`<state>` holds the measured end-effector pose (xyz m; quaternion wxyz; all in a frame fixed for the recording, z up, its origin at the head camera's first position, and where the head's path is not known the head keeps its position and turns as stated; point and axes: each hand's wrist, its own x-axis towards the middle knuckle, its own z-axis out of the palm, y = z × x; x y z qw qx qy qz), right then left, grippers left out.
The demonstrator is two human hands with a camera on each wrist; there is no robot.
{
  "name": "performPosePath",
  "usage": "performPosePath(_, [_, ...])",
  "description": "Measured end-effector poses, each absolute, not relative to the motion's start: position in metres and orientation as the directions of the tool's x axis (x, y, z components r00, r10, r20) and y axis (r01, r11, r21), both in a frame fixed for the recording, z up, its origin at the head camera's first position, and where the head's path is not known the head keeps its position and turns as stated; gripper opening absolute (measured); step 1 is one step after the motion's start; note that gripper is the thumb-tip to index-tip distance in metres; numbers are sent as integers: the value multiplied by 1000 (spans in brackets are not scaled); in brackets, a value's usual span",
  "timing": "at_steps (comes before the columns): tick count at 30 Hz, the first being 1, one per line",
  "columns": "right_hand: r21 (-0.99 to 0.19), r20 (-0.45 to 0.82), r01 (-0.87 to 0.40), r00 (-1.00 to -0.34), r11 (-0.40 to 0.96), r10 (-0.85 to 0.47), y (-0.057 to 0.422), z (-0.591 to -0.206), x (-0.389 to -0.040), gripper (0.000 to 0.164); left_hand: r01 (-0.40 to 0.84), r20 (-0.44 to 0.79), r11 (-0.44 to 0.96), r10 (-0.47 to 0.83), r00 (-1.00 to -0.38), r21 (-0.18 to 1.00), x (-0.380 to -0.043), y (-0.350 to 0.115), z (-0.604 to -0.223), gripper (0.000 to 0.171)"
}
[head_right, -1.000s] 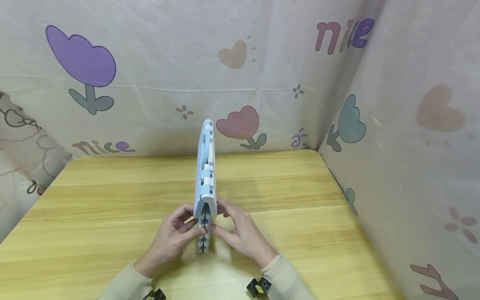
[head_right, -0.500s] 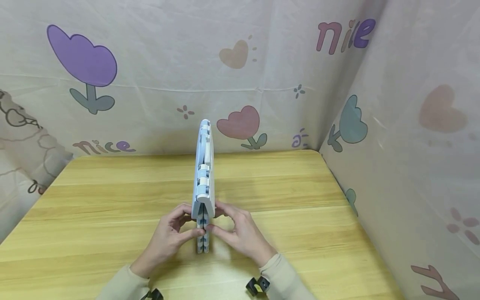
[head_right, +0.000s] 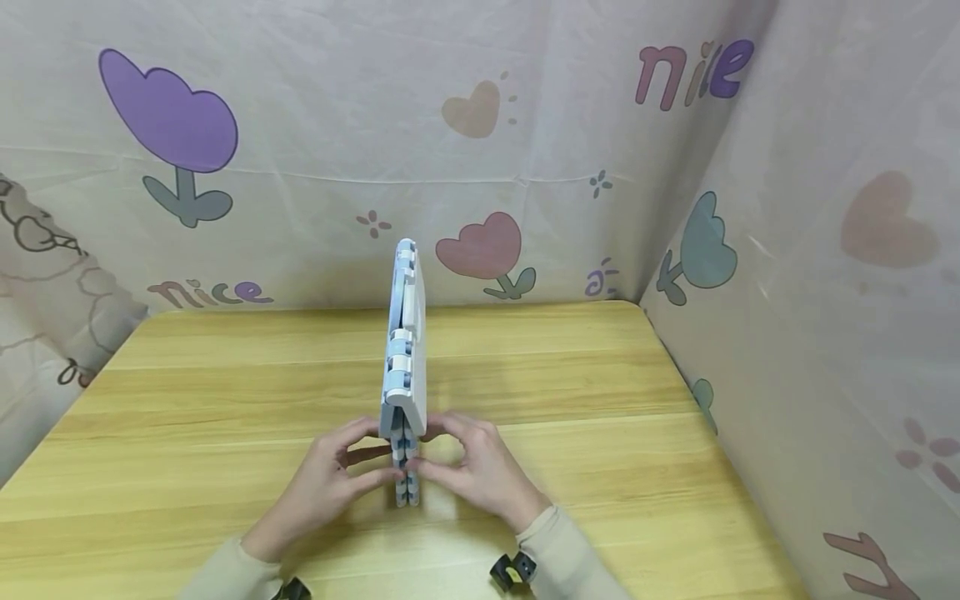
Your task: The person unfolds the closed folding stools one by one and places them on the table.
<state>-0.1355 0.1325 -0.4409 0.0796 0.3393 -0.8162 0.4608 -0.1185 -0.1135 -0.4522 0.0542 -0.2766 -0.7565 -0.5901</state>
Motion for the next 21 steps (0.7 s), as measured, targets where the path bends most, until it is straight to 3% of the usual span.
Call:
performPosePath(10, [-675, 440, -643, -744, 361, -503, 128, -438, -141, 42, 420, 340, 171, 359, -869, 891, -119, -119, -447, 49])
performPosePath(21, [-673, 429, -636, -752, 378, -500, 131, -437, -149, 41, 416, 344, 147, 356, -869, 898, -127, -125, -448, 49])
